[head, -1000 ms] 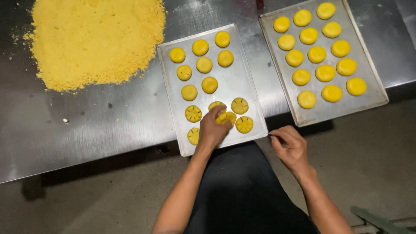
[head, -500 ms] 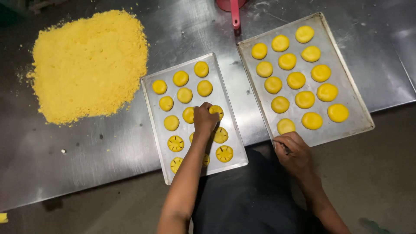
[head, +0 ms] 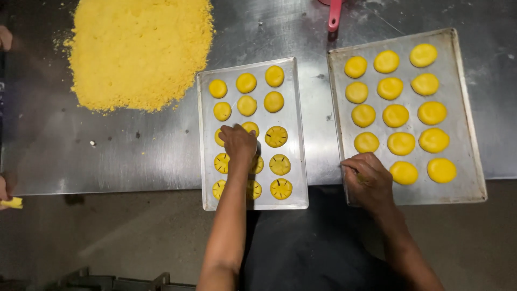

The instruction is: Using a small tool to press patterns into yellow dough balls on a baking tray.

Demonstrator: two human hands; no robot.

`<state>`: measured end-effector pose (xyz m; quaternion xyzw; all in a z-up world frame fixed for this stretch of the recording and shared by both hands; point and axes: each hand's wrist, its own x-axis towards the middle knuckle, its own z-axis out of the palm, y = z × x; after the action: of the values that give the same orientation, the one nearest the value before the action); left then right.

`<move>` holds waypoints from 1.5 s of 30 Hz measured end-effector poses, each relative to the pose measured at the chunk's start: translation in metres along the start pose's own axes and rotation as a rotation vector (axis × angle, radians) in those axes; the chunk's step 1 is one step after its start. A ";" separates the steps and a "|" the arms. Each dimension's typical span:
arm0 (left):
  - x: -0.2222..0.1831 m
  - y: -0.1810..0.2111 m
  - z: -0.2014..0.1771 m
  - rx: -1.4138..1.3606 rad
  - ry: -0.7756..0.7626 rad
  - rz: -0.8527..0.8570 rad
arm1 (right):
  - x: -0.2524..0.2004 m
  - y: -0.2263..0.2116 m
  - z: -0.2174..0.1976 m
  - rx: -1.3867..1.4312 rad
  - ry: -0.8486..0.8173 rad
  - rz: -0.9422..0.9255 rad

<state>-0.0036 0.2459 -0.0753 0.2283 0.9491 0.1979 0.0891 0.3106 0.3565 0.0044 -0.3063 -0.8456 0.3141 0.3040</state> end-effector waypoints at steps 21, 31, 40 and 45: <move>-0.105 -0.043 -0.105 -1.427 -0.515 -0.109 | 0.028 -0.119 0.091 0.300 -0.314 -0.244; -0.108 -0.074 -0.112 -1.411 -0.618 -0.064 | -0.003 -0.148 0.103 0.229 -0.195 -0.092; -0.104 -0.095 -0.120 -1.393 -0.699 -0.011 | -0.025 -0.160 0.115 0.151 -0.135 -0.113; -0.105 -0.090 -0.139 -1.362 -0.772 -0.049 | -0.031 -0.191 0.120 0.114 -0.020 -0.139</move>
<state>0.0165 0.0764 0.0214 0.1550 0.5253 0.6410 0.5377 0.1828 0.1755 0.0570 -0.2259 -0.8486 0.3427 0.3338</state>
